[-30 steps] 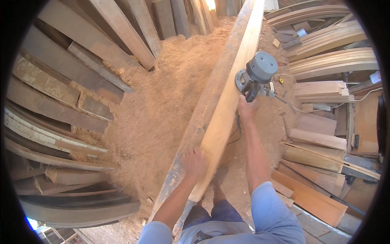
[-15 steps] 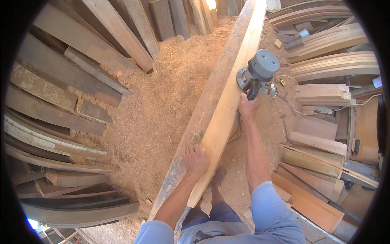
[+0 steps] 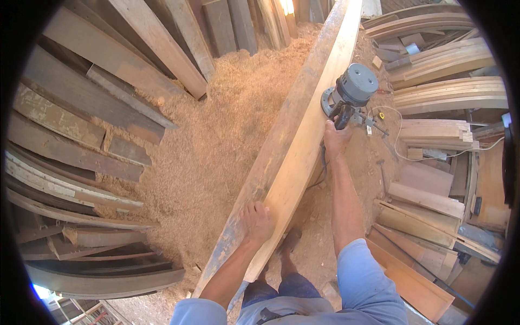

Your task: The person uses a handheld wood router to shape the edge of a wooden plank and then places the finished plank onto a stack of similar pieces.

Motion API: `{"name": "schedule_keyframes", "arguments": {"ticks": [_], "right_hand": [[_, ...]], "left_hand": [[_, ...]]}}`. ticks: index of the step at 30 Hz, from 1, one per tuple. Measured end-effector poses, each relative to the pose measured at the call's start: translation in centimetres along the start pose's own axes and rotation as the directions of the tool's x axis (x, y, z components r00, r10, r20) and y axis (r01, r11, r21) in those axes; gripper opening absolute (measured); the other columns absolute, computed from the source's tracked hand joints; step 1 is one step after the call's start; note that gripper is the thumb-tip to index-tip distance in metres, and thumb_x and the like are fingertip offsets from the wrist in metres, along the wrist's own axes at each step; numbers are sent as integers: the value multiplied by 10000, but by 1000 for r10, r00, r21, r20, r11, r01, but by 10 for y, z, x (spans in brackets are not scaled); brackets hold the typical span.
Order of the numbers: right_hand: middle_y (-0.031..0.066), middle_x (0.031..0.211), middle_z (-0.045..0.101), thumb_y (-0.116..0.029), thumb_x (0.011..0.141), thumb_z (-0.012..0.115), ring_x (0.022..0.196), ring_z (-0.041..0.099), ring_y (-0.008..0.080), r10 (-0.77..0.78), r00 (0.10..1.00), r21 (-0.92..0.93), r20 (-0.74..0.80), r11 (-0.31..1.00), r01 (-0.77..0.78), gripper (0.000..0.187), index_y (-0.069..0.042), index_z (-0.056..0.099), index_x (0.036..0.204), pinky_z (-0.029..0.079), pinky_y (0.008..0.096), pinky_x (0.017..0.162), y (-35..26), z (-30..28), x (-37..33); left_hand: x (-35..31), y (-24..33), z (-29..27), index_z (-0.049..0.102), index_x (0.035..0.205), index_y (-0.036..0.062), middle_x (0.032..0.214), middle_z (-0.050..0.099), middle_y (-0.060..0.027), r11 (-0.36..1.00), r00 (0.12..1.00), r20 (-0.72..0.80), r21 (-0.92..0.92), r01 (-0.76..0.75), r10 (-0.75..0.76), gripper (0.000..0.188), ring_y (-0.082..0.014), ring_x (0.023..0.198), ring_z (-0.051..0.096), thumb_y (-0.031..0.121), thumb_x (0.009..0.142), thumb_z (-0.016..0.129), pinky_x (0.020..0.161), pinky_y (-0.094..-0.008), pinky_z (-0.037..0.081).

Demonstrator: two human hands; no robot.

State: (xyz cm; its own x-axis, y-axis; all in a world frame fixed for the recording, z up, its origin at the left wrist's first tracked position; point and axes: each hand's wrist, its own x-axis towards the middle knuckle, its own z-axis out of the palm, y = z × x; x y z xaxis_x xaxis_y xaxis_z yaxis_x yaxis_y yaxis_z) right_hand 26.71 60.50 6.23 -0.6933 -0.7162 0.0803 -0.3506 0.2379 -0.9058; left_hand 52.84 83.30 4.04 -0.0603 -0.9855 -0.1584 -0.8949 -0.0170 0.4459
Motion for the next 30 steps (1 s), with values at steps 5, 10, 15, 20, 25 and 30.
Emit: {"name": "schedule_keyframes", "arguments": {"ticks": [5, 10, 15, 20, 25, 30], "right_hand": [[133, 881, 718, -204, 806, 674, 856, 715, 280, -51, 998, -20, -23, 999, 50, 295, -26, 667, 1040, 528, 406, 807, 0, 1, 14], [138, 900, 707, -180, 817, 666, 871, 704, 272, -66, 998, 70, -21, 995, 68, 254, -10, 655, 1005, 518, 399, 804, -6, 5, 21], [138, 880, 704, -159, 811, 667, 839, 692, 269, -69, 998, 30, -9, 997, 69, 238, 12, 655, 977, 519, 385, 796, -2, 10, 37], [123, 861, 701, -149, 810, 664, 811, 681, 240, -64, 998, 41, 20, 997, 63, 235, 12, 659, 982, 520, 372, 784, 0, 10, 55], [90, 841, 683, -140, 806, 669, 795, 670, 222, -67, 998, 36, -2, 997, 67, 212, -4, 656, 968, 516, 367, 768, -5, 16, 66], [68, 828, 664, -140, 796, 682, 779, 654, 209, -112, 993, 52, -37, 992, 113, 226, -27, 640, 987, 512, 366, 755, -3, 21, 82]], "left_hand": [[1, -1, 2, 529, 980, 30, 1043, 557, -209, 1000, 1000, -13, 3, -25, 25, 215, -389, 1029, 536, 223, 918, 598, 871, -545, 377], [1, 3, -4, 536, 970, 23, 1027, 560, -206, 999, 1000, -5, 35, -8, 8, 218, -387, 1013, 541, 218, 906, 608, 869, -536, 377], [1, -1, -4, 543, 953, 26, 999, 566, -203, 998, 1000, 3, 64, -15, 15, 206, -382, 1003, 542, 214, 901, 609, 881, -531, 375], [2, -2, -1, 543, 948, 28, 1002, 568, -207, 999, 999, -2, 24, -37, 37, 197, -382, 999, 537, 208, 897, 603, 894, -534, 367], [3, -1, -5, 538, 949, 27, 1014, 562, -213, 1000, 1000, 18, 7, -20, 20, 199, -385, 1009, 531, 210, 895, 595, 902, -538, 359], [5, 1, -7, 537, 948, 27, 1025, 553, -208, 999, 1000, 19, 40, -21, 20, 212, -378, 1005, 528, 223, 889, 592, 899, -535, 358]]}}
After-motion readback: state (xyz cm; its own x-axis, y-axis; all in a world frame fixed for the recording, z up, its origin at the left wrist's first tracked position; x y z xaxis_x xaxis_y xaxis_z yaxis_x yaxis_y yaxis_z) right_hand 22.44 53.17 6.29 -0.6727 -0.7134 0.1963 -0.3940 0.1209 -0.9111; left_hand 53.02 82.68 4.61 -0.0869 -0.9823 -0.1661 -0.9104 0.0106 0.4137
